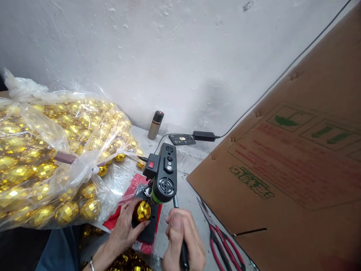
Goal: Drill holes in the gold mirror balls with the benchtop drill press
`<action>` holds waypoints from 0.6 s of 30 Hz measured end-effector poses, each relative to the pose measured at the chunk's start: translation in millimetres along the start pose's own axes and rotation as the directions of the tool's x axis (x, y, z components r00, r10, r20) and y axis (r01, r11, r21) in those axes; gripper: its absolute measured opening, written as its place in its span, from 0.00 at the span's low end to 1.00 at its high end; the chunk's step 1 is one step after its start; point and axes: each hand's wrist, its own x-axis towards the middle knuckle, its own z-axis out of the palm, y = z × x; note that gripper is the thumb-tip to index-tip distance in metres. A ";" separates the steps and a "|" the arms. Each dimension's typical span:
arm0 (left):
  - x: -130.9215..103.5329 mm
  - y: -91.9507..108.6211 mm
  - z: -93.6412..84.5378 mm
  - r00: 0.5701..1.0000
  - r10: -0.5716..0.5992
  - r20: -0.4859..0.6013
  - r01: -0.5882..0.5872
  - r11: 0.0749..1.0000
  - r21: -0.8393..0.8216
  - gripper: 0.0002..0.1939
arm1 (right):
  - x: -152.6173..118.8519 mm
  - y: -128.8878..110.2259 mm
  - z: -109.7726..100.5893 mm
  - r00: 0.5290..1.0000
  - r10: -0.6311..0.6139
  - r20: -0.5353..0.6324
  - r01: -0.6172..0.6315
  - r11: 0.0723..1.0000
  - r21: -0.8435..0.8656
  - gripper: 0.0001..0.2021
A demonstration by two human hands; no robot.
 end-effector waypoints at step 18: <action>5.5 3.0 8.6 0.994 0.098 0.053 -0.100 0.994 0.041 0.24 | -6.2 -4.4 0.4 0.997 0.079 -0.003 -0.079 0.997 0.021 0.15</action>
